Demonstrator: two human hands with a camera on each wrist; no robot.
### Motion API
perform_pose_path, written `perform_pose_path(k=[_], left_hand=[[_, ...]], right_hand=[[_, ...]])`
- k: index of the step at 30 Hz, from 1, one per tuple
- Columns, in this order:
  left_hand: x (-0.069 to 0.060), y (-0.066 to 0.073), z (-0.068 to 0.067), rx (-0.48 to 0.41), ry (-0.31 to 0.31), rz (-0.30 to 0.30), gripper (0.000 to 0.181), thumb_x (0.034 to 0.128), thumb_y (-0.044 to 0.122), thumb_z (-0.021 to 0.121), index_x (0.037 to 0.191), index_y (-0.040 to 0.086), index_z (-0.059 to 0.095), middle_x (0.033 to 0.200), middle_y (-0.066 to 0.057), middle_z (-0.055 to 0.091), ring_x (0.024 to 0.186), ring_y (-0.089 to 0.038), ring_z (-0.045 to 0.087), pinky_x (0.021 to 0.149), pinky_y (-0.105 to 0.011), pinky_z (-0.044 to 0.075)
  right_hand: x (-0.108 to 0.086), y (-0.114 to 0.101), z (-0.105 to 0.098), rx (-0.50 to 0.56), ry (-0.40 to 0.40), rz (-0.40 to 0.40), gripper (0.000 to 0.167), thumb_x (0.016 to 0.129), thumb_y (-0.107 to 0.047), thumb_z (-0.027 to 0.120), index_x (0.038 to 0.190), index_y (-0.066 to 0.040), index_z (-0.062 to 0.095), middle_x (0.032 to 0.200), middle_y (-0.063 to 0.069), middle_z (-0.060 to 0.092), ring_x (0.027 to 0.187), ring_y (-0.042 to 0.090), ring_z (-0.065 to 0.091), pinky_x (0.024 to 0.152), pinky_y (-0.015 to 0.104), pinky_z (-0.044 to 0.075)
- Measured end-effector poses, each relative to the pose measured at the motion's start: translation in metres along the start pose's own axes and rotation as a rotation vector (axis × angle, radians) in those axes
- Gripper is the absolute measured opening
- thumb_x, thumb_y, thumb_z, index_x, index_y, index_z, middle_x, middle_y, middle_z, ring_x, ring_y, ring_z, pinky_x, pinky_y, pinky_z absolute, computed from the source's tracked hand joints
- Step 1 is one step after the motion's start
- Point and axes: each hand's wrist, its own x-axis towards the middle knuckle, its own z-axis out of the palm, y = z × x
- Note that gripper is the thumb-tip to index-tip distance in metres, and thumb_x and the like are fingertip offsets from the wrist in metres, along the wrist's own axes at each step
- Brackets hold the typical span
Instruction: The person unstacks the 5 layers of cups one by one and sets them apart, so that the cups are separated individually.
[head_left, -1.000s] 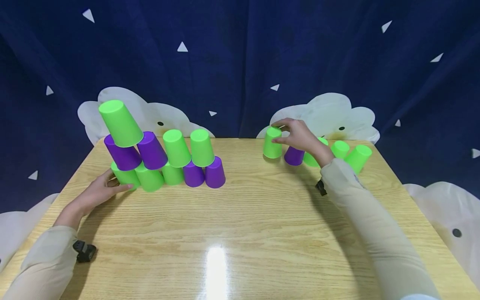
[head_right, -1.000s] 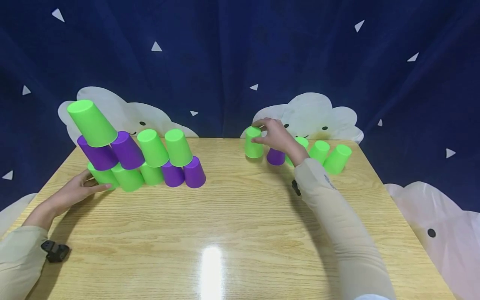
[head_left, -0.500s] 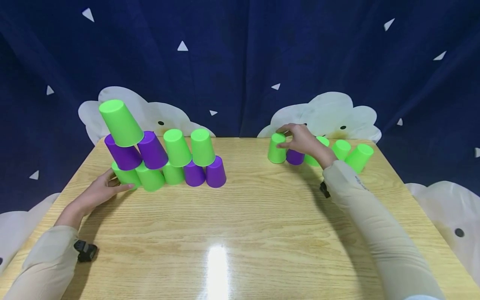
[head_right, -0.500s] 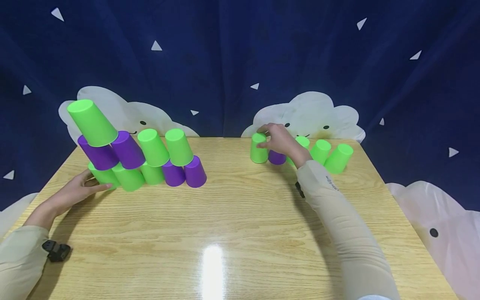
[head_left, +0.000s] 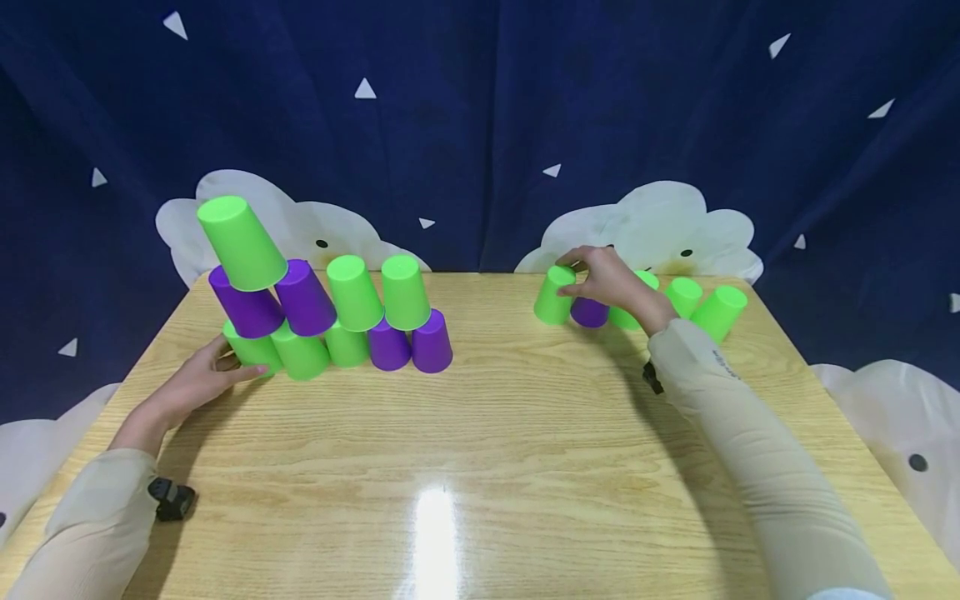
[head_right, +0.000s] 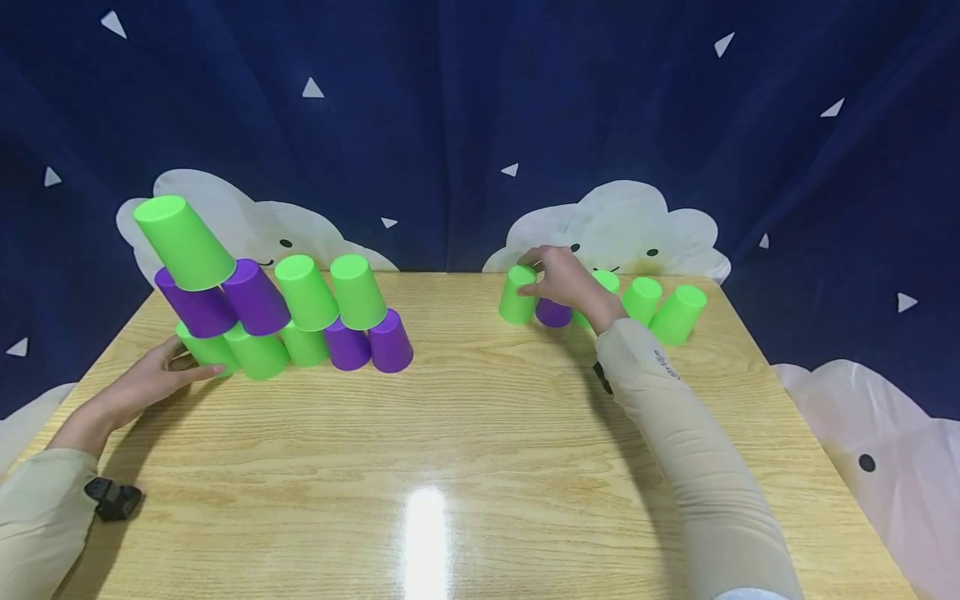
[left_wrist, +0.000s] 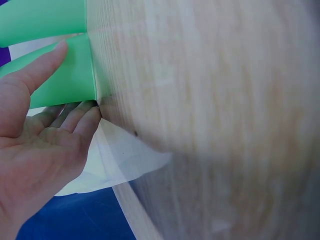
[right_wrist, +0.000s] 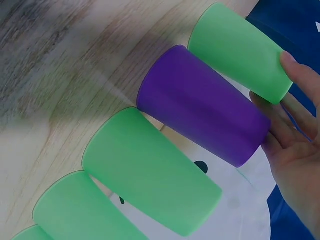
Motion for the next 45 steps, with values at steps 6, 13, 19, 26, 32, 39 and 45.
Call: perform_pose_path(k=[6, 13, 19, 26, 32, 39, 45], left_hand=[[0.000, 0.000, 0.001, -0.009, -0.004, -0.011, 0.085, 0.0982, 0.024, 0.063, 0.155, -0.003, 0.005, 0.153, -0.036, 0.017, 0.136, -0.058, 0.022, 0.107, -0.068, 0.024], [-0.002, 0.001, 0.000, -0.014, 0.000, -0.003, 0.085, 0.0985, 0.023, 0.062, 0.155, -0.002, 0.004, 0.153, -0.035, 0.018, 0.137, -0.057, 0.023, 0.107, -0.068, 0.023], [-0.005, 0.001, -0.003, -0.008, 0.011, -0.017, 0.086, 0.0984, 0.024, 0.062, 0.156, 0.000, 0.004, 0.153, -0.035, 0.018, 0.136, -0.057, 0.023, 0.106, -0.069, 0.023], [-0.004, -0.001, 0.000, -0.009, 0.010, -0.029, 0.087, 0.0984, 0.025, 0.062, 0.155, -0.001, 0.003, 0.154, -0.036, 0.016, 0.136, -0.058, 0.022, 0.107, -0.069, 0.023], [0.002, 0.000, 0.002, -0.006, 0.011, -0.020, 0.088, 0.0977, 0.027, 0.063, 0.156, 0.002, 0.003, 0.156, -0.033, 0.013, 0.137, -0.057, 0.020, 0.108, -0.069, 0.022], [0.005, 0.003, 0.006, -0.022, 0.010, -0.006, 0.086, 0.0974, 0.026, 0.064, 0.156, 0.001, 0.006, 0.156, -0.032, 0.015, 0.137, -0.057, 0.021, 0.108, -0.068, 0.022], [0.005, 0.004, 0.009, -0.027, 0.004, 0.010, 0.085, 0.0977, 0.024, 0.063, 0.156, 0.001, 0.007, 0.156, -0.031, 0.015, 0.138, -0.057, 0.019, 0.108, -0.069, 0.022]], right_hand=[[-0.002, 0.000, -0.002, 0.008, 0.007, 0.005, 0.047, 0.075, -0.010, 0.086, 0.114, 0.008, 0.066, 0.114, 0.023, 0.067, 0.101, 0.037, 0.067, 0.092, 0.046, 0.051], [0.003, -0.015, -0.017, 0.050, 0.043, -0.039, 0.047, 0.079, -0.011, 0.084, 0.119, 0.005, 0.065, 0.117, 0.021, 0.066, 0.106, 0.034, 0.066, 0.100, 0.047, 0.045], [0.022, -0.049, -0.021, 0.077, 0.060, -0.119, 0.046, 0.082, -0.014, 0.081, 0.122, 0.002, 0.065, 0.118, 0.016, 0.066, 0.109, 0.029, 0.064, 0.102, 0.044, 0.044], [0.054, -0.111, -0.018, 0.167, 0.030, -0.212, 0.048, 0.084, -0.018, 0.081, 0.125, -0.002, 0.065, 0.123, 0.011, 0.065, 0.113, 0.022, 0.063, 0.103, 0.034, 0.044], [0.080, -0.164, -0.012, 0.268, 0.034, -0.317, 0.047, 0.085, -0.018, 0.079, 0.127, -0.002, 0.064, 0.122, 0.008, 0.065, 0.113, 0.015, 0.062, 0.101, 0.025, 0.045], [0.109, -0.223, 0.001, 0.355, -0.001, -0.441, 0.046, 0.087, -0.016, 0.077, 0.127, 0.001, 0.062, 0.124, 0.012, 0.064, 0.112, 0.017, 0.063, 0.099, 0.022, 0.045], [0.131, -0.268, 0.015, 0.384, -0.071, -0.434, 0.051, 0.087, -0.018, 0.077, 0.131, -0.001, 0.060, 0.128, 0.008, 0.062, 0.114, 0.009, 0.060, 0.097, 0.012, 0.041]])
